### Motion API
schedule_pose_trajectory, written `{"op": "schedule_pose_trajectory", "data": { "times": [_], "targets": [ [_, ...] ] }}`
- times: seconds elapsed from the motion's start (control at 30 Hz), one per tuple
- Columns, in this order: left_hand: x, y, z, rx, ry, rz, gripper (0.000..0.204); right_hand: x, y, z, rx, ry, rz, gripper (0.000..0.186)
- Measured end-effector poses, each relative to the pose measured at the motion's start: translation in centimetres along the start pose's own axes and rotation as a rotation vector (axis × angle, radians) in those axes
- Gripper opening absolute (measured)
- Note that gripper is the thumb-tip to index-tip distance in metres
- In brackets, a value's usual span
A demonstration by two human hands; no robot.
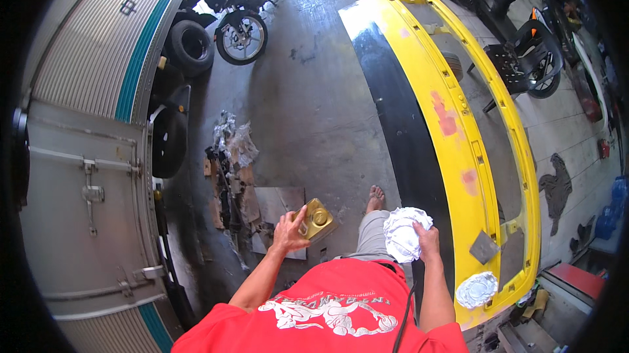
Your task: The person sands a yellow car bumper with a sanding block, then wipes it with a cloth. They pour liquid from a container onto the cloth and continue wiping the surface. The person briefly interacts with another person before resuming wiping the bumper.
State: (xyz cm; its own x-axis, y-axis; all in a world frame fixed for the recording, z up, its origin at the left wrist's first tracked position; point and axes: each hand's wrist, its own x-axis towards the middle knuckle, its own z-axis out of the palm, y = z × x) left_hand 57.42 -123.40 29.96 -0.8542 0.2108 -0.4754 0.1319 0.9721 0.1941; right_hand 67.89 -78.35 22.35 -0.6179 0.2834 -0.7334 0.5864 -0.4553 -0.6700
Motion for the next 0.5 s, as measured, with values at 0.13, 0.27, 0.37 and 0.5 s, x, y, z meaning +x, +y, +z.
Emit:
{"op": "schedule_pose_trajectory", "data": {
  "times": [0.13,0.27,0.37,0.5],
  "targets": [
    [13.4,-0.4,-4.2,0.013,0.008,0.011,0.126,5.4,-6.8,6.1,-0.125,0.021,-0.017,0.043],
    [25.8,-0.8,-7.0,-0.021,0.004,-0.086,0.126,9.4,-11.6,11.9,-0.119,0.061,-0.062,0.040],
    [35.9,-2.2,-7.6,-0.043,0.013,-0.113,0.126,12.4,-12.4,16.3,-0.082,0.076,-0.097,0.039],
    [51.7,-4.9,-6.0,-0.051,-0.026,-0.075,0.126,15.9,-9.4,23.4,-0.018,0.314,-0.016,0.045]
  ]
}}
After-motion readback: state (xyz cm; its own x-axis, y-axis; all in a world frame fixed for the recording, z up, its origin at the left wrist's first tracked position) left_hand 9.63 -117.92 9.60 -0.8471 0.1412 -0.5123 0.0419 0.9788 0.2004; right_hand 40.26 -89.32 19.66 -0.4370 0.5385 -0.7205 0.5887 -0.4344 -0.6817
